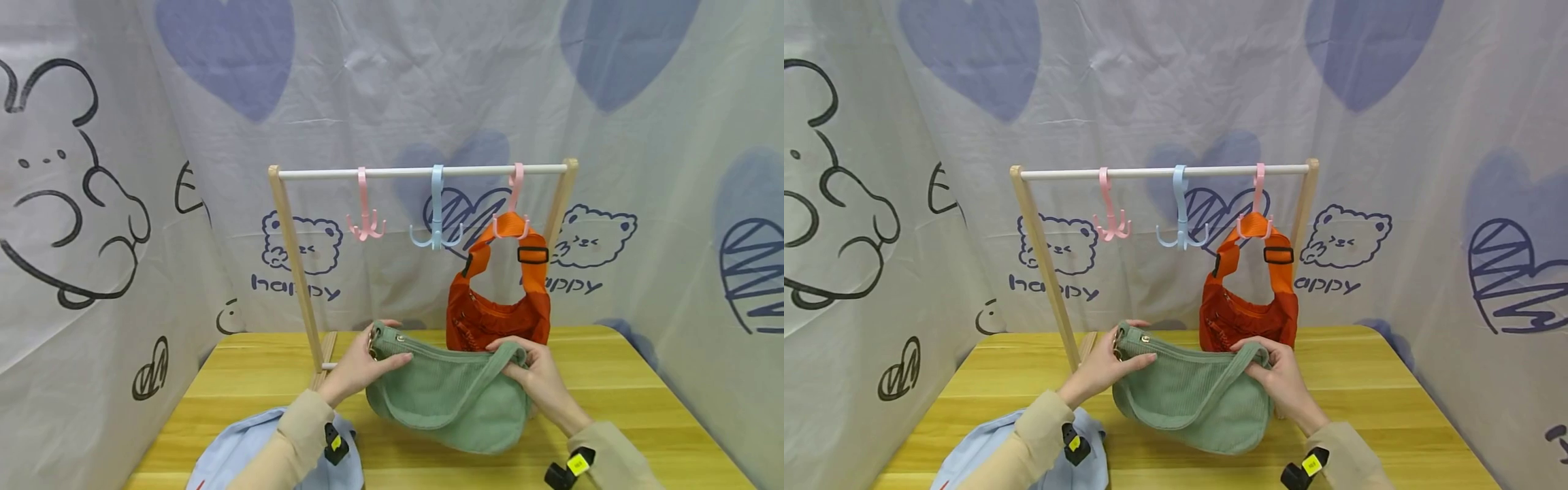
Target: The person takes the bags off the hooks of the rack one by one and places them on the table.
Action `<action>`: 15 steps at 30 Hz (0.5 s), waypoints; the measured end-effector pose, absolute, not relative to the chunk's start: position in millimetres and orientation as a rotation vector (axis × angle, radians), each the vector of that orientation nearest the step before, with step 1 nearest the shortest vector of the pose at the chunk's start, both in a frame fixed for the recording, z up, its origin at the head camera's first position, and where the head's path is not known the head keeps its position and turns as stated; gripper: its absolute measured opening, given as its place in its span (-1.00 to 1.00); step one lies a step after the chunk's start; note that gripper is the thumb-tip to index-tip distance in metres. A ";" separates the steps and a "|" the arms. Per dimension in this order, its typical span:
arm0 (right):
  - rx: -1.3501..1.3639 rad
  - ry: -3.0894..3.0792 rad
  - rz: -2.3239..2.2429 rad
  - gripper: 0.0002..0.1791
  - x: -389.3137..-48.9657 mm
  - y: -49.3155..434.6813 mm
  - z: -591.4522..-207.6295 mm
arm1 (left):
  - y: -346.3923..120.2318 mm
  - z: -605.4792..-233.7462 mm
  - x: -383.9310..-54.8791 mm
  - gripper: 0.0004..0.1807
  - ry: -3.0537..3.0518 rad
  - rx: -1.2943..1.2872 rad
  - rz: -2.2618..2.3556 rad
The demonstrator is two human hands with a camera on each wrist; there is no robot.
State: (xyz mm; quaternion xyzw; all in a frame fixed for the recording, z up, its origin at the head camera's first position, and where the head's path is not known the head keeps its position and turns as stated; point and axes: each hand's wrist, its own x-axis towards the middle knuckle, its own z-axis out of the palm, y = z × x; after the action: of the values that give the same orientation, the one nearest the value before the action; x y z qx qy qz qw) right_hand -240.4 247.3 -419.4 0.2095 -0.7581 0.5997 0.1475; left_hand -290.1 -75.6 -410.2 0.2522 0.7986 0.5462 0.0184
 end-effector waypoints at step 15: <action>0.662 -1.931 2.333 -0.60 -230.7 246.5 -426.2 | -77.3 -404.3 -279.0 -0.67 2.292 0.688 1.876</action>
State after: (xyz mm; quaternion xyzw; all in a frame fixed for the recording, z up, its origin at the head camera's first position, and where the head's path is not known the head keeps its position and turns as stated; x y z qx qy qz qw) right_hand -230.7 246.5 -426.2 0.2134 -0.6229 0.7523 0.0208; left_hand -279.0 -77.3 -404.3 0.2260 0.7528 0.6162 0.0505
